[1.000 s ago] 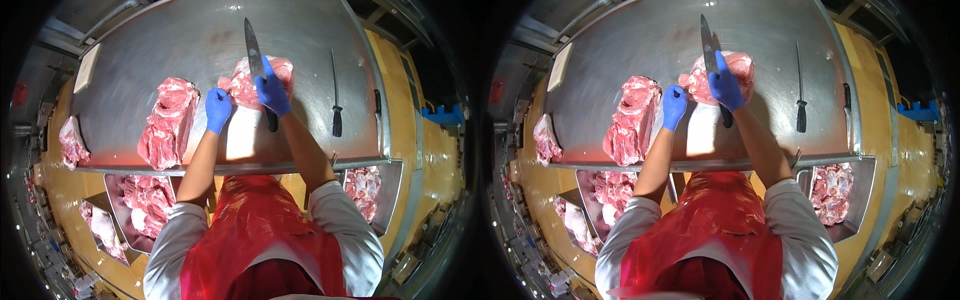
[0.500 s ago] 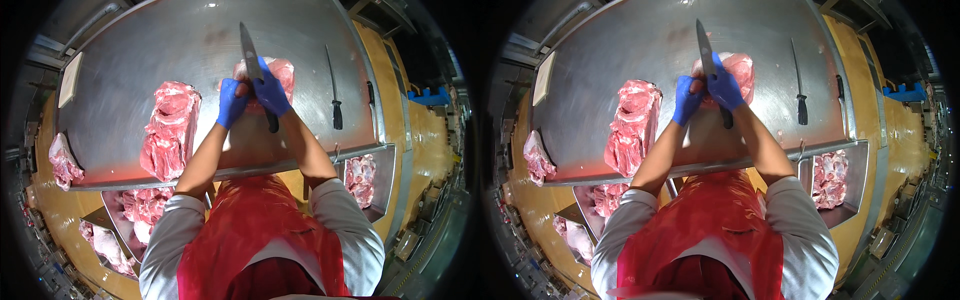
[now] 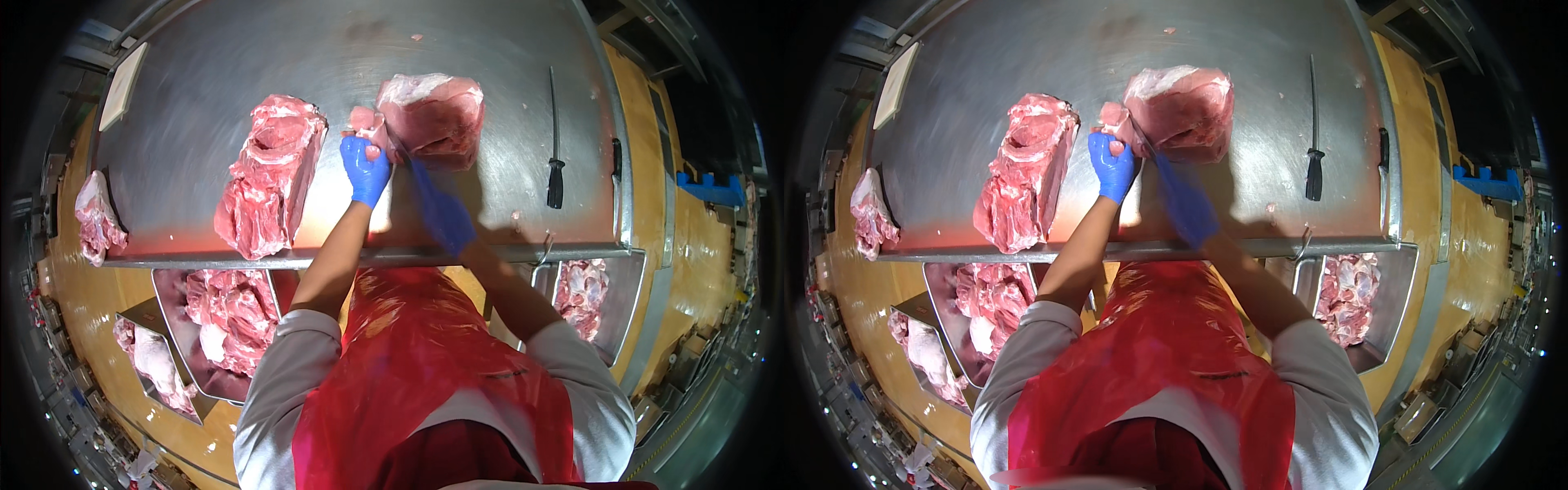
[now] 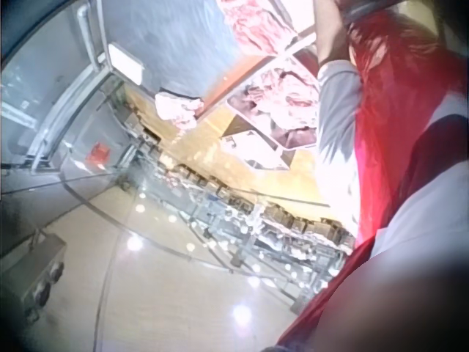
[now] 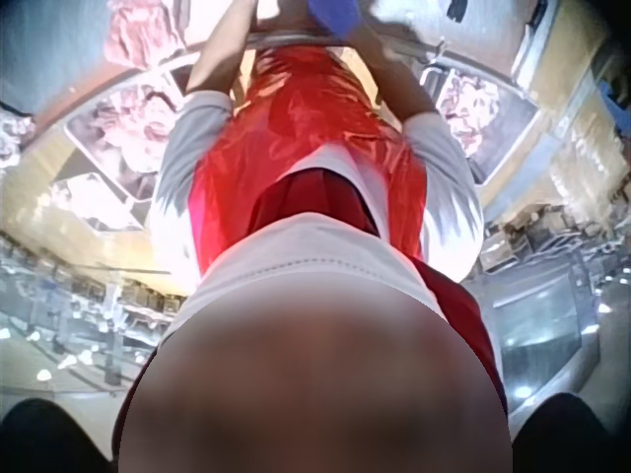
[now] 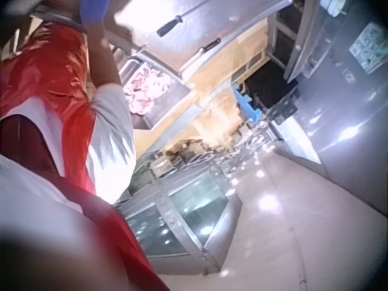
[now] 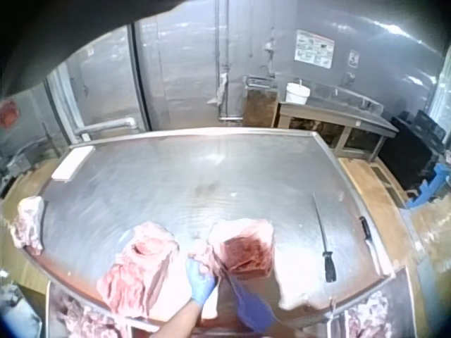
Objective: The person uses a knife to cut large pieces of raw meat on a stainless steel table. They separate the meat into smaller portions and place them into metal trays below the table. The person wears blue gloves and a red apron throughout the process.
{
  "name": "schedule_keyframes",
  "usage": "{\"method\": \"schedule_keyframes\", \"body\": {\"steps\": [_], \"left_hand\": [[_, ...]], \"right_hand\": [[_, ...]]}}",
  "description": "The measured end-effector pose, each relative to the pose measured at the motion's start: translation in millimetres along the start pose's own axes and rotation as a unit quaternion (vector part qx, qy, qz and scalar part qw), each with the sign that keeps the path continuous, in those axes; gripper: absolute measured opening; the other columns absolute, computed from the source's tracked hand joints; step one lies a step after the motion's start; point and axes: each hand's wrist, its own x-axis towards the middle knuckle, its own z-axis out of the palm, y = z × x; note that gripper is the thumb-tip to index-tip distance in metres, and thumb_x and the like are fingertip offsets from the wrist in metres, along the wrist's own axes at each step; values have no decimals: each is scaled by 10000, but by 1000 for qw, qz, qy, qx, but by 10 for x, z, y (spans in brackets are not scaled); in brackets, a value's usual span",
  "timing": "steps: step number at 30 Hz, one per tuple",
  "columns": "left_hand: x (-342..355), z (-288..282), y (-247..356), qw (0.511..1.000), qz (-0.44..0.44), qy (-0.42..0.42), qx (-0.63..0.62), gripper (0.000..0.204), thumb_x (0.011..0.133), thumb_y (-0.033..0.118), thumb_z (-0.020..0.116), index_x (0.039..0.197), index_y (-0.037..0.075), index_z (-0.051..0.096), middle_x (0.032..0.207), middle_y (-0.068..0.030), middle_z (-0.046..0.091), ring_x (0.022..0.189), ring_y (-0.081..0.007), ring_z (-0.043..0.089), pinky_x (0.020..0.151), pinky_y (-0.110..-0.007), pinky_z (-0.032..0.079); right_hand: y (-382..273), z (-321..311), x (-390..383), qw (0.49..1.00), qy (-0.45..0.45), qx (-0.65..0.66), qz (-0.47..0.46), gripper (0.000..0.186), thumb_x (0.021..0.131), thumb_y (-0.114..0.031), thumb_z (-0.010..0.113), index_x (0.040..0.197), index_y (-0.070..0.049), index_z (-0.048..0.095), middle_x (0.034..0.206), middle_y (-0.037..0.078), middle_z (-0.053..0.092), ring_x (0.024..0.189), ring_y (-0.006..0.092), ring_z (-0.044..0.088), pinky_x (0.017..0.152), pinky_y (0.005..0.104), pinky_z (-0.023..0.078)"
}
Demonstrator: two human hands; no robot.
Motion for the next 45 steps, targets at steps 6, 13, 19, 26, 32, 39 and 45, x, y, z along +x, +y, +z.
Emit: {"method": "schedule_keyframes", "body": {"steps": [6, 13, 19, 26, 32, 39, 45], "left_hand": [[-67, -730, 176, 920, -176, -264, 228, 337, 721, 230, 670, 1034, 125, 602, 1093, -153, 577, 1014, -418, 523, 872, -584, 401], [413, -471, 283, 933, -43, -283, 219, 550, 725, 386, 768, 1215, 210, 592, 1362, -192, 498, 1300, -455, 418, 1007, -631, 347], [219, -374, -257, 926, -35, -355, 121, 260, 699, 262, 745, 885, 173, 588, 891, -103, 590, 908, -349, 578, 732, -499, 447], [180, -731, -428, 931, -110, -340, 76, 193, 718, 225, 699, 843, 108, 611, 931, -170, 590, 914, -405, 577, 765, -533, 468], [492, -971, 259, 942, 44, -322, 88, 318, 722, 203, 694, 1028, 132, 650, 1095, -142, 563, 1017, -367, 553, 826, -496, 460], [67, -271, -100, 907, -14, -414, -80, 240, 743, 172, 660, 974, 108, 643, 974, -170, 572, 902, -389, 588, 773, -493, 486], [-13, -177, -78, 928, 20, -359, -97, 112, 767, 125, 626, 876, 102, 641, 897, -158, 654, 832, -379, 633, 691, -485, 513]], "right_hand": [[139, -420, -466, 986, -122, -74, 83, 701, 919, -87, 488, 1575, -168, 255, 786, 165, 672, 621, 383, 638, 582, 478, 522], [-502, -785, 82, 987, -74, 4, 141, 637, 961, -114, 460, 1567, -157, 267, 890, 202, 691, 724, 393, 661, 647, 466, 516], [-300, 16, 963, 998, -2, 9, 64, 694, 936, -85, 452, 1577, -97, 185, 901, 175, 696, 763, 361, 684, 675, 468, 544], [-476, -346, -217, 954, -187, -94, 216, 862, 854, -18, 513, 1597, -254, 146, 936, 270, 649, 754, 429, 652, 660, 537, 499], [-359, 15, 188, 960, -121, -90, 235, 906, 803, -1, 553, 1586, -227, 158, 987, 232, 660, 875, 425, 654, 790, 507, 516], [-242, 96, 147, 976, -83, -54, 195, 878, 831, -62, 567, 1588, -228, 155, 995, 281, 639, 848, 457, 646, 732, 523, 509], [-143, 39, -134, 973, -64, 5, 220, 776, 890, -107, 521, 1581, -213, 185, 930, 277, 654, 790, 458, 649, 732, 545, 512]]}}
